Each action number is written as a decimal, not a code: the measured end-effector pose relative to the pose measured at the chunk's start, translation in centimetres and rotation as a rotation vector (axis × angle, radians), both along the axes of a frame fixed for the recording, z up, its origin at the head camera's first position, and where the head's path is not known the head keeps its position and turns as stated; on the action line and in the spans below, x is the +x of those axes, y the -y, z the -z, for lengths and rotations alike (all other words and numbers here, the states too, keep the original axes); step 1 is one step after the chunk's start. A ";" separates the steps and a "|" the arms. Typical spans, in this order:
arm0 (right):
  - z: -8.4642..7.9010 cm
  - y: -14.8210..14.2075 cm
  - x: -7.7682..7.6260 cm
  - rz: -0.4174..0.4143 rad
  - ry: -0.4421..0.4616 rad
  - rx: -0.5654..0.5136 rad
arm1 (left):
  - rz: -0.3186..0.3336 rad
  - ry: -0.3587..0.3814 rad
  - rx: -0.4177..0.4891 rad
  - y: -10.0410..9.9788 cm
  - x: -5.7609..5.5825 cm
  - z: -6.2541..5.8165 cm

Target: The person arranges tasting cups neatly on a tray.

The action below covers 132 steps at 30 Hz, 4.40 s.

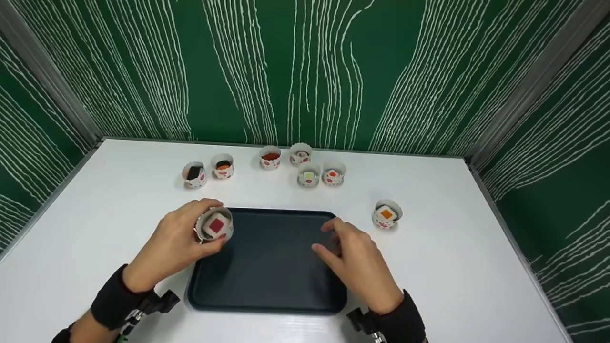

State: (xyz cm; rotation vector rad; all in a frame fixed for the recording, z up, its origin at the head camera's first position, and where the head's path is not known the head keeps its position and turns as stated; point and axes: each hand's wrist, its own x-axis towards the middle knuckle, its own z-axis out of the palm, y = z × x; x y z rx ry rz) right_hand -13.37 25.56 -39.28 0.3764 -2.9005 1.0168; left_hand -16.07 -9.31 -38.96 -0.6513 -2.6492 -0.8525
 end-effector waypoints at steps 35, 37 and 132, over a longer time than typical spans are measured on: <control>1.8 5.3 1.9 -0.272 0.083 -0.123 | 0.303 0.002 -0.046 -4.7 3.1 3.1; 1.8 5.4 2.0 -0.285 0.091 -0.136 | 0.307 -0.004 -0.036 -4.8 3.1 3.2; 2.8 5.4 0.7 -0.318 0.001 0.028 | 0.369 0.085 0.065 -2.5 1.3 1.2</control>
